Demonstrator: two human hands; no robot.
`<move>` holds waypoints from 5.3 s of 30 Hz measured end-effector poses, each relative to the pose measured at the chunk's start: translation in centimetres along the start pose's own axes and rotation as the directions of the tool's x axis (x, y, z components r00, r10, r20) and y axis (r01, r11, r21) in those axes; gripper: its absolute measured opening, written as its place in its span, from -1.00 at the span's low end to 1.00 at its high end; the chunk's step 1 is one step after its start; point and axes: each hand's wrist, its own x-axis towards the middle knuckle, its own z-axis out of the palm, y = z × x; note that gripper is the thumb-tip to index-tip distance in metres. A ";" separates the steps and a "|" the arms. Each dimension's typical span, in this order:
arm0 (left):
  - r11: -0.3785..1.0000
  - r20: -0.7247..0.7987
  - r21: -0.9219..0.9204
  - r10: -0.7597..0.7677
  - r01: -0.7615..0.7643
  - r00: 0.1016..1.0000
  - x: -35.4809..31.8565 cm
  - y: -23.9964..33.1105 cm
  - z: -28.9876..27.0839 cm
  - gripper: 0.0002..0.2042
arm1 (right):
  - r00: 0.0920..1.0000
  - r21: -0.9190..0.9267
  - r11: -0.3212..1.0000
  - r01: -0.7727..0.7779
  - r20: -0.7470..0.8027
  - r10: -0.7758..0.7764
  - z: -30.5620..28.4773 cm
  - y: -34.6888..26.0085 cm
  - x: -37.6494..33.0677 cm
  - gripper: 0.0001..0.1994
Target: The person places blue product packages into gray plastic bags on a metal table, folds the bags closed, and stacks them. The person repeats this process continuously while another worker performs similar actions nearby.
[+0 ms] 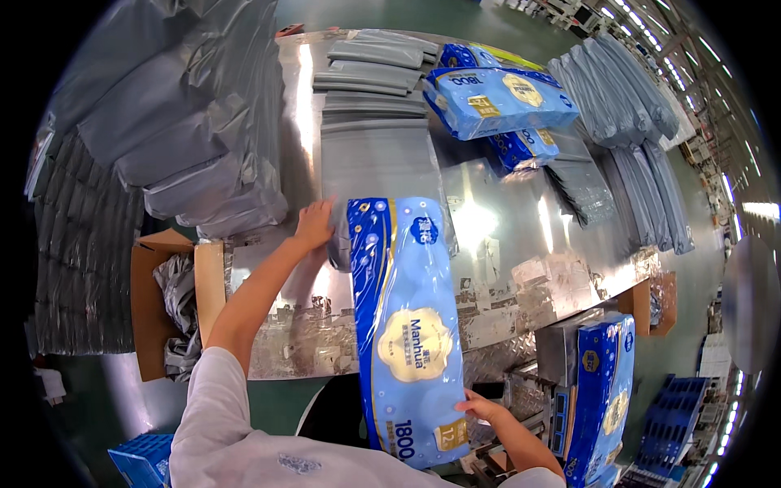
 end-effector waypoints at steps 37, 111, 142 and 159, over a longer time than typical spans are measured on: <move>0.750 -0.276 -0.660 -0.285 0.034 0.918 -5.0 6.0 1.0 -0.89 | -0.072 -0.865 0.005 0.501 -0.048 -0.996 0.2 -26.4 19.3 -0.87; 0.540 -0.534 -0.041 -0.723 0.840 0.439 -40.1 -14.1 -19.2 -0.85 | 0.797 -0.299 0.907 0.298 -0.444 -0.409 5.9 0.6 12.9 -0.81; 0.722 0.581 0.099 0.516 -0.684 0.629 -21.3 1.8 -12.0 -0.59 | 0.682 -0.800 -0.568 0.195 0.527 -0.508 5.4 -13.3 8.2 -0.57; 0.339 0.216 -0.809 -0.588 0.480 0.780 -14.3 -3.2 5.5 -0.80 | 0.661 -0.393 0.724 0.567 -0.308 -0.685 4.0 -17.1 22.7 -0.69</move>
